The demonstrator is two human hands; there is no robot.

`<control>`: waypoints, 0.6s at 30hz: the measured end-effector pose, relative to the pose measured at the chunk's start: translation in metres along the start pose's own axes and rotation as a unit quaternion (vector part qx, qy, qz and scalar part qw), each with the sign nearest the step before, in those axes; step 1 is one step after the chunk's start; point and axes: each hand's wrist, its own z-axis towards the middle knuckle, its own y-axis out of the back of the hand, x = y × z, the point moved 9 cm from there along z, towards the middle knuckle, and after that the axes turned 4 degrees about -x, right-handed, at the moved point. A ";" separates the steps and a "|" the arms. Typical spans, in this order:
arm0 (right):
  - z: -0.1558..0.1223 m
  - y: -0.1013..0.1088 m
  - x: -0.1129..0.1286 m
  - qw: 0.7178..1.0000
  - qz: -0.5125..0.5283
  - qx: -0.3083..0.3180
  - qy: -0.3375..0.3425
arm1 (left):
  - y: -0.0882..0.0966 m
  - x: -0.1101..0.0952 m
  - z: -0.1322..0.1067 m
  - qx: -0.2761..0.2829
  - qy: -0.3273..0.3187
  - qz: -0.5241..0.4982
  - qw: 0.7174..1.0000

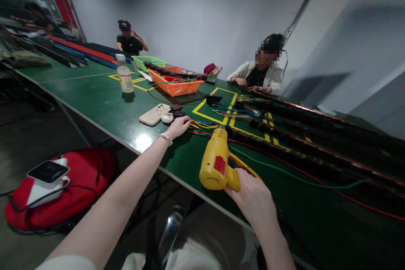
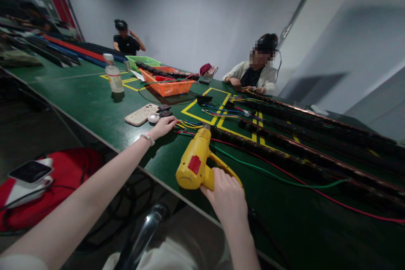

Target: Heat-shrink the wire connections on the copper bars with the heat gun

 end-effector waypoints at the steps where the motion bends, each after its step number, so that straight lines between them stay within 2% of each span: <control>1: 0.001 0.000 0.003 1.000 0.002 0.001 -0.001 | 0.000 -0.001 0.000 -0.004 -0.004 -0.003 1.000; 7: 0.009 0.000 0.028 0.999 0.043 0.011 0.010 | 0.004 0.000 0.001 -0.027 -0.007 -0.007 1.000; 13: 0.021 -0.006 0.047 0.996 0.080 0.041 0.004 | 0.005 0.001 0.000 -0.022 0.007 -0.015 1.000; 18: 0.029 -0.008 0.059 0.995 0.089 0.030 0.019 | 0.006 -0.001 0.001 -0.017 0.010 -0.004 1.000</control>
